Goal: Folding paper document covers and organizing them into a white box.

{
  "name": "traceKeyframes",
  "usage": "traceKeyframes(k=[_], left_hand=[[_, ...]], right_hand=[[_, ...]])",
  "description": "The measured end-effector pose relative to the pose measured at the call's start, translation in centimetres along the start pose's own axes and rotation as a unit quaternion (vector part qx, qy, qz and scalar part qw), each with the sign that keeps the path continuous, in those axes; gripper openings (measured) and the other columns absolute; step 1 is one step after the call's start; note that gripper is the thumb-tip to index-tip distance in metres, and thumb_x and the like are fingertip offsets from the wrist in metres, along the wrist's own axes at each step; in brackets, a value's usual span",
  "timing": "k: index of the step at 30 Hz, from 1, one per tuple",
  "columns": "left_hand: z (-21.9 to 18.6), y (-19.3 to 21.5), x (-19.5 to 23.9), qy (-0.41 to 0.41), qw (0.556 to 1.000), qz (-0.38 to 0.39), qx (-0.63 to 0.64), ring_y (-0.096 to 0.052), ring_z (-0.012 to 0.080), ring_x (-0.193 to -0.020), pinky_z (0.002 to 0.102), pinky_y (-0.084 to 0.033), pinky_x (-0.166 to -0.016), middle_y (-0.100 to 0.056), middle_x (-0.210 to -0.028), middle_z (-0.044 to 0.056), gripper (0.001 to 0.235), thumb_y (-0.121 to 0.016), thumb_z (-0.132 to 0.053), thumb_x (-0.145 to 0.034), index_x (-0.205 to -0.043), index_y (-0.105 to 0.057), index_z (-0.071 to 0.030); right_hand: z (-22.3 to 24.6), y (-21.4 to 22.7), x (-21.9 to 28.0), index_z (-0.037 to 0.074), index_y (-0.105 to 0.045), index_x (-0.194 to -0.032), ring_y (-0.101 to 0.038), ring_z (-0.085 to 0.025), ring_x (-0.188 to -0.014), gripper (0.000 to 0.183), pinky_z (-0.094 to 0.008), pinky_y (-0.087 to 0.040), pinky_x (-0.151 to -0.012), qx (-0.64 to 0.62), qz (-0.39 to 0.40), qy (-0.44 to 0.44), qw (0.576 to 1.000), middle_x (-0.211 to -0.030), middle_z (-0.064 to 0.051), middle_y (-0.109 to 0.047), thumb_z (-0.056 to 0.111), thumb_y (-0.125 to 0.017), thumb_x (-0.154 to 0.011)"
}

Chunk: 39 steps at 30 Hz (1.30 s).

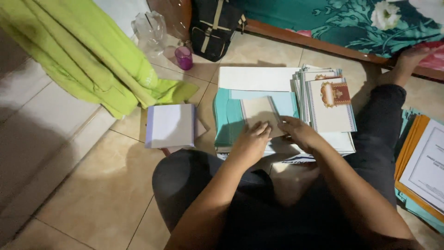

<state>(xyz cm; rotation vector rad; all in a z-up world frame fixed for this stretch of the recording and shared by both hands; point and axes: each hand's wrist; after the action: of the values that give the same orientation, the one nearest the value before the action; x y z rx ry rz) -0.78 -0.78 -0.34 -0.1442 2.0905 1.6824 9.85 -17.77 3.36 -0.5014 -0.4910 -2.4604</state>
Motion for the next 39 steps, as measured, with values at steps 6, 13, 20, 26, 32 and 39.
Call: traceKeyframes(k=[6, 13, 20, 26, 32, 39], left_hand=[[1.7, 4.8, 0.0, 0.153, 0.984, 0.051, 0.07, -0.056, 0.0352, -0.134, 0.058, -0.039, -0.11, -0.061, -0.141, 0.019, 0.06, -0.049, -0.053, -0.102, -0.133, -0.065, -0.004], [3.3, 2.8, 0.5, 0.155, 0.984, 0.08, 0.02, -0.052, 0.0329, -0.133, 0.06, -0.031, -0.115, -0.062, -0.135, 0.016, 0.042, -0.067, -0.035, -0.089, -0.119, -0.072, -0.005], [6.1, 2.7, 1.7, 0.311, 0.942, -0.11, 0.06, -0.059, 0.0456, -0.12, 0.051, -0.053, -0.098, -0.065, -0.121, 0.021, 0.039, -0.059, 0.007, -0.084, -0.122, -0.065, 0.001], [4.8, 1.8, 0.8, 0.221, 0.962, -0.158, 0.034, -0.035, 0.0512, -0.145, 0.071, -0.026, -0.115, -0.047, -0.154, 0.021, 0.041, -0.069, -0.009, -0.088, -0.129, -0.068, -0.009], [4.2, -0.2, 1.4, 0.277, 0.958, 0.067, 0.035, -0.016, 0.04, -0.157, 0.06, 0.006, -0.124, -0.035, -0.164, 0.021, 0.048, -0.05, -0.024, -0.104, -0.15, -0.05, -0.012], [3.2, 3.8, 0.2, 0.34, 0.917, 0.205, 0.038, 0.008, 0.0367, -0.159, 0.062, 0.006, -0.121, -0.002, -0.172, 0.021, 0.056, -0.025, -0.029, -0.111, -0.165, -0.015, -0.019]], right_hand=[[-0.6, 4.4, -3.7, -0.008, -0.05, -0.147, -0.065, -0.035, -0.09, 0.056, -0.046, -0.053, -0.069, 0.168, -0.067, 0.105, 0.978, -0.112, -0.03, -0.066, 0.019, -0.06, -0.099], [5.8, -3.4, 4.2, -0.011, -0.027, -0.156, -0.02, -0.059, -0.147, 0.11, -0.072, -0.01, -0.117, 0.04, 0.109, 0.095, 0.989, -0.159, -0.04, -0.025, 0.08, -0.032, -0.093], [1.0, -7.6, 2.4, 0.001, -0.025, -0.159, -0.028, -0.042, -0.151, 0.072, -0.052, -0.021, -0.124, 0.544, 0.098, 0.29, 0.781, -0.165, -0.025, -0.026, 0.051, -0.028, -0.109], [-0.1, -7.9, 1.9, 0.002, -0.018, -0.162, -0.026, -0.039, -0.152, 0.077, -0.049, -0.023, -0.124, 0.587, 0.06, 0.301, 0.749, -0.166, -0.024, -0.023, 0.056, -0.028, -0.107], [0.0, -7.6, 2.0, 0.004, -0.017, -0.163, -0.026, -0.039, -0.152, 0.073, -0.048, -0.023, -0.123, 0.574, 0.073, 0.303, 0.757, -0.166, -0.023, -0.023, 0.053, -0.023, -0.109], [3.0, -6.6, -3.3, -0.001, -0.018, -0.161, -0.019, -0.04, -0.156, 0.07, -0.047, -0.017, -0.126, 0.533, 0.092, 0.323, 0.777, -0.167, -0.025, -0.022, 0.04, -0.028, -0.106]])
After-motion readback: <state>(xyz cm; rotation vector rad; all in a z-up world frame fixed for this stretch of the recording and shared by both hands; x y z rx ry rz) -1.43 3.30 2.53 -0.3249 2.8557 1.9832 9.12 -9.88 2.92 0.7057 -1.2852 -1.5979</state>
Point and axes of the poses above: each hand's wrist, its own x-axis away from the middle knuckle, its own y-axis out of the back of the hand, z = x × y
